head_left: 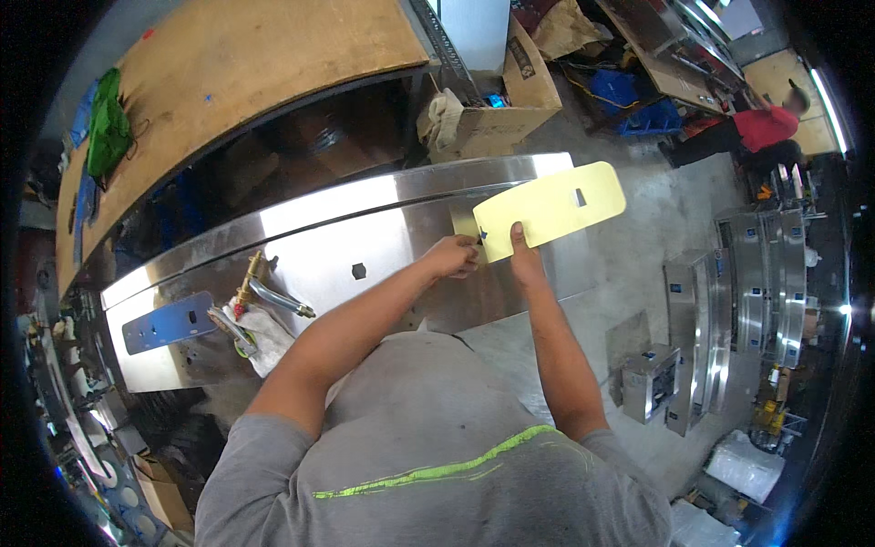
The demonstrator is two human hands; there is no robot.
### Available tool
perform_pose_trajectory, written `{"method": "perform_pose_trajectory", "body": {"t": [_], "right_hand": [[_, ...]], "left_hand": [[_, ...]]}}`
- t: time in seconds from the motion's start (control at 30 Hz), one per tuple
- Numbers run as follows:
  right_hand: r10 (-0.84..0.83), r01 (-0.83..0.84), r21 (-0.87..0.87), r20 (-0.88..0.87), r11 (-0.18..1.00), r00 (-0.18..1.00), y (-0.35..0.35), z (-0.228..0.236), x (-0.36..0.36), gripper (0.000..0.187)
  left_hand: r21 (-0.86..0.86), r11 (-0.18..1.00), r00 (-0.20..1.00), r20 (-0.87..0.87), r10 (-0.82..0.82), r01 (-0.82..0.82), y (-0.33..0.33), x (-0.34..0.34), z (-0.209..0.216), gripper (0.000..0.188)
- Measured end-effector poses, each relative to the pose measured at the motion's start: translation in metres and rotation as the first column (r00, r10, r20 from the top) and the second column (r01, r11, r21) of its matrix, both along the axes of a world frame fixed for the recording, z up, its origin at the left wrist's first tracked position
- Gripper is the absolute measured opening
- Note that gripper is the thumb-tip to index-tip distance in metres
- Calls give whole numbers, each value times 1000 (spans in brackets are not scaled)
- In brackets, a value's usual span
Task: The person positions a blue sticker on a stainless steel panel, uses a yellow template to align it, then uses a utility knife to cut out shapes along the sticker's printed outlines. The person removes the cut pieces and continues trimming the sticker edges.
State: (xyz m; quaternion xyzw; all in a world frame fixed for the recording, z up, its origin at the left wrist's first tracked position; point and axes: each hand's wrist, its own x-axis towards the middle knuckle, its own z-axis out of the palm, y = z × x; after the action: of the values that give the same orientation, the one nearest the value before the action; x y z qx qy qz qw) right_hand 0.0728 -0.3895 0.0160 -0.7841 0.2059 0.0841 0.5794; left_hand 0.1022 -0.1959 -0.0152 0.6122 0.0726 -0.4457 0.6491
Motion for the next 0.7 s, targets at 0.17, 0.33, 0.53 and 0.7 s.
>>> {"method": "perform_pose_trajectory", "body": {"t": [0.17, 0.33, 0.53, 0.7], "right_hand": [[-55, 66, -45, 210, 997, 976, -50, 8, 8, 79], [-189, 240, -222, 227, 945, 955, -79, 53, 10, 75], [-292, 302, 25, 341, 953, 894, -93, 91, 1, 80], [-315, 308, 78, 343, 948, 885, -100, 93, 0, 80]], "left_hand": [[-151, 980, 988, -108, 113, -128, -50, 4, -16, 54], [159, 982, 970, 235, 59, -98, -86, 7, -17, 45], [439, 898, 889, 417, -188, -16, -114, 26, -21, 43], [506, 862, 936, 295, -190, 16, -123, 40, -20, 37]]}}
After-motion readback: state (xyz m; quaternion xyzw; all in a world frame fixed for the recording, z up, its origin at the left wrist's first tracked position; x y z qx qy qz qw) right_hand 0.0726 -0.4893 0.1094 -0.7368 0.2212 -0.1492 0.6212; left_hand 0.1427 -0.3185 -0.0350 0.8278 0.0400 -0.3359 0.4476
